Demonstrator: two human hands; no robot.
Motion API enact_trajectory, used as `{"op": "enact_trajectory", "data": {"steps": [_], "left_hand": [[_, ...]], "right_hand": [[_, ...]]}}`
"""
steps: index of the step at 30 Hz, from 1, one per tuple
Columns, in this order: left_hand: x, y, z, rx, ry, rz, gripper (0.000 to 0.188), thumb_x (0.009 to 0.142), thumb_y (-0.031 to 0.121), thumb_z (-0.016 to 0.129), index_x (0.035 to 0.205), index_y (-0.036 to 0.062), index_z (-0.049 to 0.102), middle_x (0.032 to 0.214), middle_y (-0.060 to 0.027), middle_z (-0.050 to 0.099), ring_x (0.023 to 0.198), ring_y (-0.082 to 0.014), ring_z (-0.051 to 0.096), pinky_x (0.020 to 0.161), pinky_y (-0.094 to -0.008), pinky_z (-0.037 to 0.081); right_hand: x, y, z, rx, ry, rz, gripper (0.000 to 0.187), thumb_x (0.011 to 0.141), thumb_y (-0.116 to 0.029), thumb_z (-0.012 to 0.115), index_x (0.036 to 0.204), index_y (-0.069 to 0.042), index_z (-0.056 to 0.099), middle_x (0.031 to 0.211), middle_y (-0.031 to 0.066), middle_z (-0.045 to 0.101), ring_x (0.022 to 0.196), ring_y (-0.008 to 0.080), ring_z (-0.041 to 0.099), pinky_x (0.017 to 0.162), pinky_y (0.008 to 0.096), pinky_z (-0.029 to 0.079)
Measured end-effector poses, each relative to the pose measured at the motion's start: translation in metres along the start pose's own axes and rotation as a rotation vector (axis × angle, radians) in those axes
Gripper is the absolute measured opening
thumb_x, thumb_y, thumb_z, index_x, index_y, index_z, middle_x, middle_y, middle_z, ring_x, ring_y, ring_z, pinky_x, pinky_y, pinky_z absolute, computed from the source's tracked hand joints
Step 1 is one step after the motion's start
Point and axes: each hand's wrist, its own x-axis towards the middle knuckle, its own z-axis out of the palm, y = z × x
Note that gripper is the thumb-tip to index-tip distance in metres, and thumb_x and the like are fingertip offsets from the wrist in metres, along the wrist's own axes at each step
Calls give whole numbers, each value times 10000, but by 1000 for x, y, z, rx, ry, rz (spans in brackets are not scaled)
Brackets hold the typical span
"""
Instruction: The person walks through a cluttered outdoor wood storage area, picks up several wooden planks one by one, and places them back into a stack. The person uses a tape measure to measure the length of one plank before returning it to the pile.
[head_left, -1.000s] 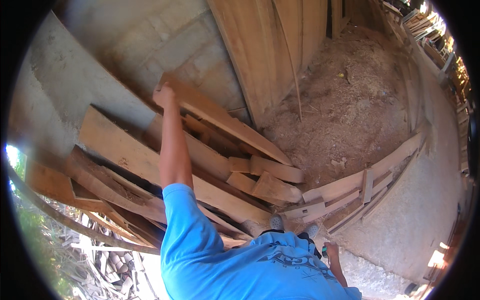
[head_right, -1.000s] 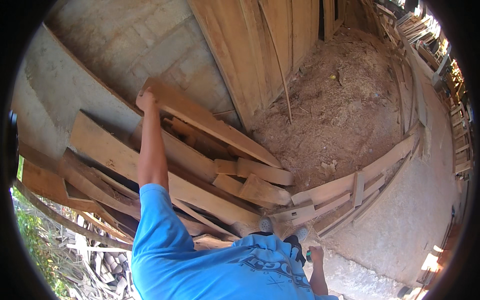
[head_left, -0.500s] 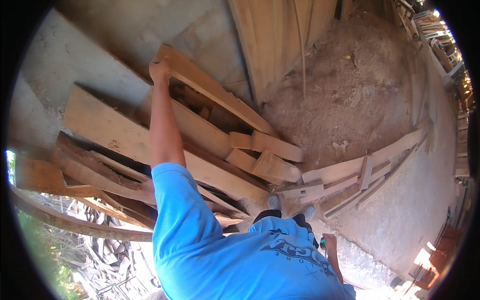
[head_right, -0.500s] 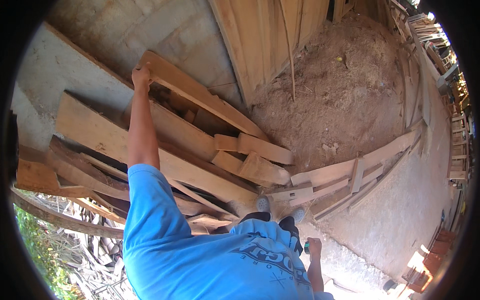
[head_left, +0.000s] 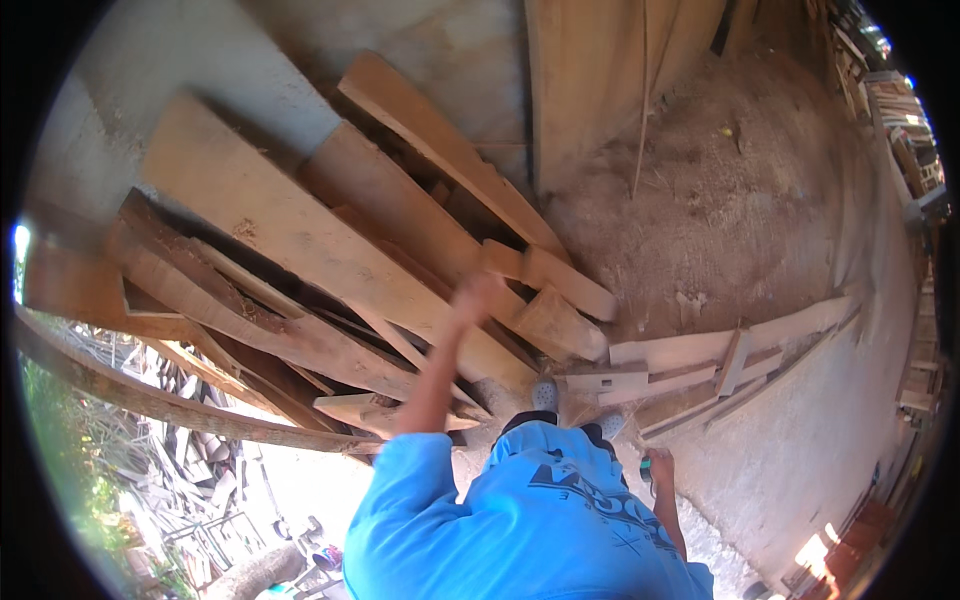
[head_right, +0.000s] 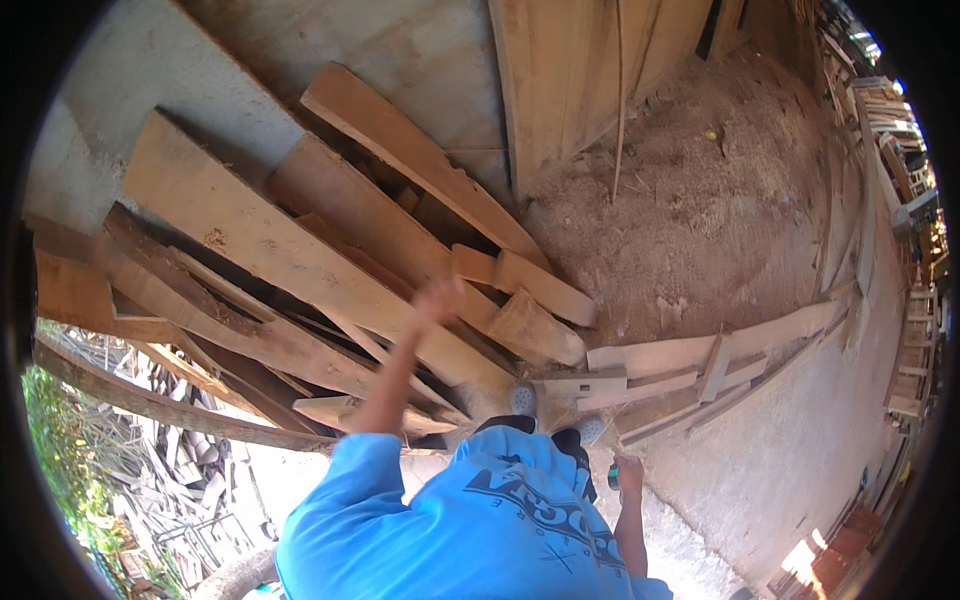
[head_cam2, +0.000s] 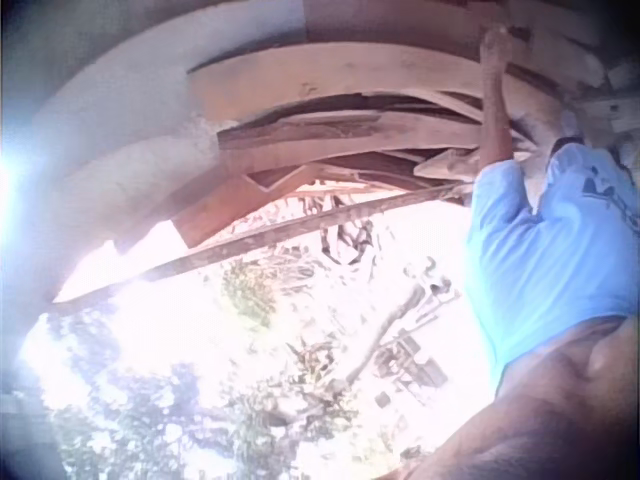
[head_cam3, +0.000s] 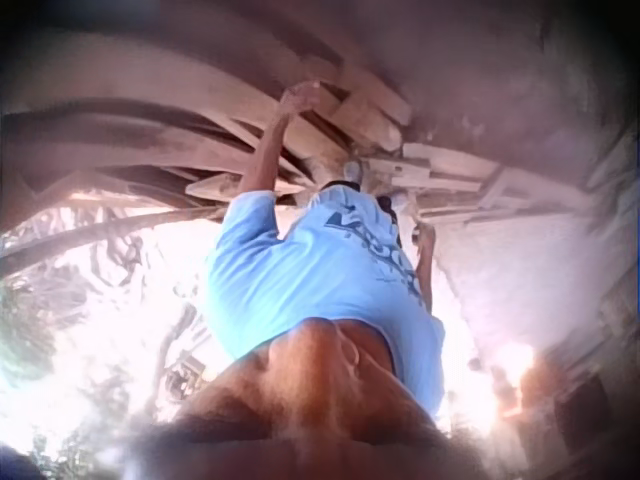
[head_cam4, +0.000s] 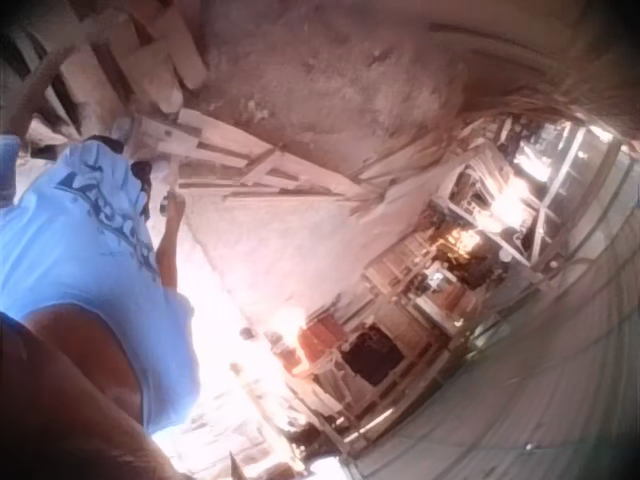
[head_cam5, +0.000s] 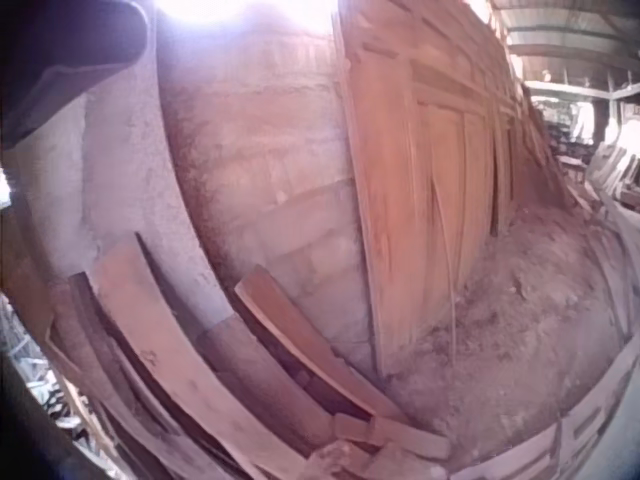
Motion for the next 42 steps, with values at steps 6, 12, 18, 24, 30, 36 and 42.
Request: {"op": "enact_trajectory", "data": {"steps": [6, 12, 18, 24, 30, 36, 42], "left_hand": [[-227, -64, 256, 103, -737, -330, 408, 817, 144, 545, 1215, 206, 609, 1132, -148, 641, 1017, -294, 632, 861, -420, 485], [-268, -72, 279, 223, -711, -165, 507, 751, 151, 590, 1252, 228, 578, 1102, -112, 656, 952, -333, 648, 796, -437, 502], [-183, -57, 185, 143, 228, 5, 451, 765, 183, 648, 1204, 93, 594, 908, -141, 669, 826, -312, 661, 726, -400, 518], [-209, 3, 140, -827, 509, -717, 416, 860, 372, 593, 1078, 24, 663, 880, -173, 685, 814, -262, 670, 749, -354, 502], [-350, 46, 242, -588, 381, -1138, 434, 839, 409, 578, 1017, 30, 693, 1050, -199, 660, 1048, -358, 601, 918, -410, 452], [-454, 159, 376, -912, 176, -1585, 433, 815, 387, 616, 1052, 32, 686, 1013, -183, 679, 947, -308, 658, 720, -424, 544], [-510, 265, 416, -915, 146, -1305, 462, 819, 388, 648, 1132, 49, 653, 930, -147, 686, 774, -243, 680, 570, -382, 535]], "right_hand": [[-3, -7, -8, -90, -37, -109, 231, 761, -203, 618, 777, 22, 669, 706, 115, 646, 647, 213, 618, 597, 342, 471], [10, 31, -15, -307, -65, -39, 257, 745, -226, 623, 726, 26, 675, 664, 122, 643, 641, 218, 630, 610, 359, 480], [79, 56, -20, -1210, -401, -920, 296, 774, -240, 631, 955, -8, 662, 756, 142, 668, 728, 207, 650, 676, 384, 488], [98, -19, -11, -407, -242, -263, 426, 757, -242, 644, 1069, 44, 595, 1024, 194, 639, 933, 288, 612, 816, 385, 466], [88, -52, -45, -299, -352, -416, 284, 776, -211, 634, 980, -15, 657, 860, 103, 648, 800, 191, 602, 741, 310, 461], [116, 20, -112, -503, -456, -353, 264, 811, -219, 597, 993, -42, 665, 870, 91, 655, 774, 184, 600, 729, 319, 463], [137, 96, -145, -982, -567, -390, 287, 786, -251, 590, 904, -10, 691, 910, 158, 680, 834, 286, 640, 718, 363, 474]]}}
